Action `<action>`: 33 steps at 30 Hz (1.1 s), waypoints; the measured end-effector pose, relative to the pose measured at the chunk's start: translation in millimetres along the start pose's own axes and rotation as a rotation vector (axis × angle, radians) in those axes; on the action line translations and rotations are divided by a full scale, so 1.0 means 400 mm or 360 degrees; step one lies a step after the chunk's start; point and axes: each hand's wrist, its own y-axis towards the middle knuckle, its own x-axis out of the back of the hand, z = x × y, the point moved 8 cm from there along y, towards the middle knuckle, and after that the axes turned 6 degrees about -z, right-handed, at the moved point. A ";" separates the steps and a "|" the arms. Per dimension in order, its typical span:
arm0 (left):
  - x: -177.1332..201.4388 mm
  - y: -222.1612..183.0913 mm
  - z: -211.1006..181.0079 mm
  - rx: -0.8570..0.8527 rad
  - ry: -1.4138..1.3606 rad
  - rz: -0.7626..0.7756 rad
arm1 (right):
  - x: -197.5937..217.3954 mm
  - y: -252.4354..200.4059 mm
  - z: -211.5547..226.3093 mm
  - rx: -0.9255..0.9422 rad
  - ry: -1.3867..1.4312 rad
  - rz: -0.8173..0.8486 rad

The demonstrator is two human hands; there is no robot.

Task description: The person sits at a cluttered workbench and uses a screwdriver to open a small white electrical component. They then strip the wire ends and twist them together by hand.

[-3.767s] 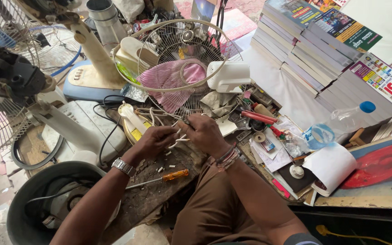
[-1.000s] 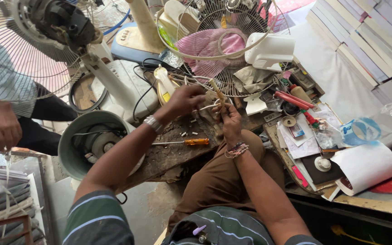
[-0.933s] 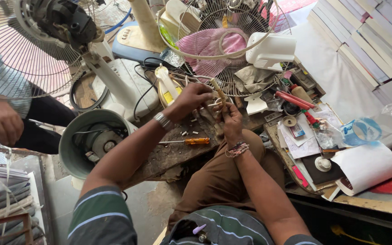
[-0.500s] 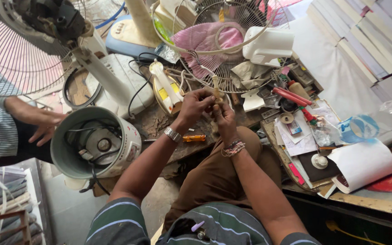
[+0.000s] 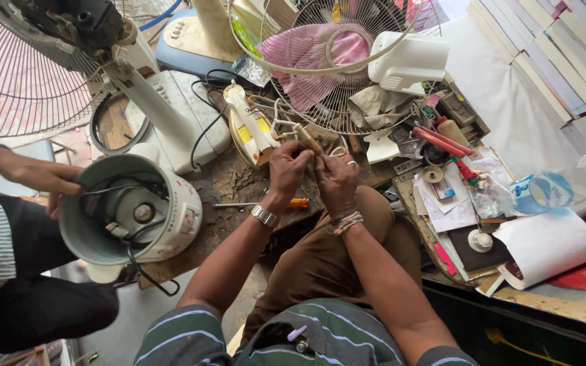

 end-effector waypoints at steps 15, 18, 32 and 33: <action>0.102 -0.096 -0.146 0.0157 0.0493 0.0320 | -0.036 -0.025 -0.149 -0.0490 0.0315 -0.0035; 0.108 -0.116 -0.071 0.0313 0.0279 0.0253 | -0.039 -0.037 -0.203 -0.0927 0.0593 0.0014; 0.353 -0.243 0.167 0.0613 0.1746 0.0844 | -0.063 -0.042 -0.203 -0.1036 0.0909 0.0080; 0.371 -0.252 0.178 0.0660 0.1882 0.0777 | -0.068 -0.046 -0.204 -0.1100 0.0861 0.0117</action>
